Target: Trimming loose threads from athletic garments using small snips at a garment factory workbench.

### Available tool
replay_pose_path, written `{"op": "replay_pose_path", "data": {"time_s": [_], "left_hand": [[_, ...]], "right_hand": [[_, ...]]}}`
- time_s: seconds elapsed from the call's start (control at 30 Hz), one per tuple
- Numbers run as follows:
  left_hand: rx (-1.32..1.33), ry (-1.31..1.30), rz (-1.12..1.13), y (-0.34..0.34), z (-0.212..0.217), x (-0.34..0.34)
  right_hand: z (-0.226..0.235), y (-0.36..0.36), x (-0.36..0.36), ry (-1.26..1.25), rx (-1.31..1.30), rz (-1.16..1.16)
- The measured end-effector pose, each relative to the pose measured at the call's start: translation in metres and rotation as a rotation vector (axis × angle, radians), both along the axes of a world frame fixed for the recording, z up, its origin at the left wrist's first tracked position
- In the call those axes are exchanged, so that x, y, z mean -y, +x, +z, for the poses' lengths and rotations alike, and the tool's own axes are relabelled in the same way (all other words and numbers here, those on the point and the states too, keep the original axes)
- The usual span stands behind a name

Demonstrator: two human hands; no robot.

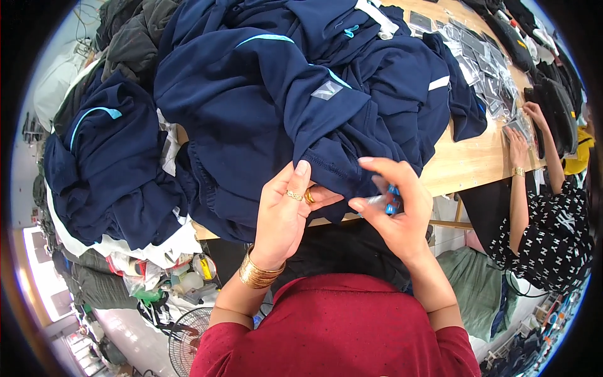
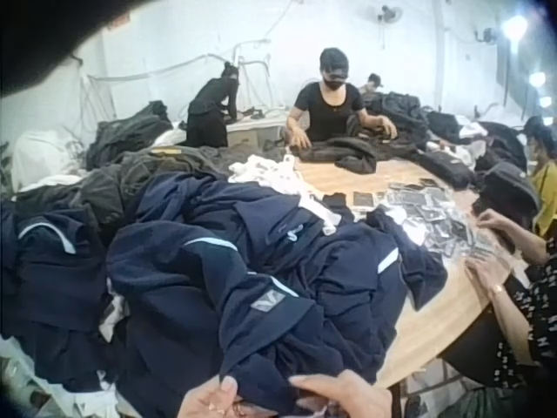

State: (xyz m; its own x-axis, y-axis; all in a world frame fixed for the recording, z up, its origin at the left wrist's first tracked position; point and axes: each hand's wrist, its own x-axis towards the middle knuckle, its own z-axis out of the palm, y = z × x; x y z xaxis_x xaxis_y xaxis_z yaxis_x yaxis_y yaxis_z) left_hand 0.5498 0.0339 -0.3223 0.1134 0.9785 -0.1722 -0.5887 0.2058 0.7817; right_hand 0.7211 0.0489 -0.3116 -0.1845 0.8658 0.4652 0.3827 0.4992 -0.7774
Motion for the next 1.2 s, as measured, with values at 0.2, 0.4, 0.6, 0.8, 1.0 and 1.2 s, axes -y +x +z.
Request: {"op": "replay_pose_path", "data": {"time_s": [0.2, 0.4, 0.6, 0.8, 1.0, 1.2], "left_hand": [[-0.047, 0.009, 0.014, 0.004, 0.000, -0.001], [-0.022, -0.016, 0.021, 0.001, 0.000, 0.000], [-0.031, -0.018, 0.022, 0.000, 0.001, -0.001], [-0.023, -0.005, 0.008, 0.003, 0.000, -0.002], [-0.011, -0.039, -0.015, 0.006, -0.003, -0.002], [-0.007, -0.020, -0.007, 0.004, -0.002, -0.001]], "right_hand": [[-0.009, -0.007, -0.006, 0.010, 0.056, 0.032], [-0.004, -0.005, -0.001, -0.520, -0.556, 0.087], [-0.011, 0.010, 0.001, -0.368, -0.298, -0.056], [-0.006, -0.003, 0.004, -0.075, -0.031, -0.002], [-0.013, -0.008, -0.002, -0.134, -0.152, -0.050], [-0.016, 0.017, 0.000, -0.390, -0.697, 0.061]]}}
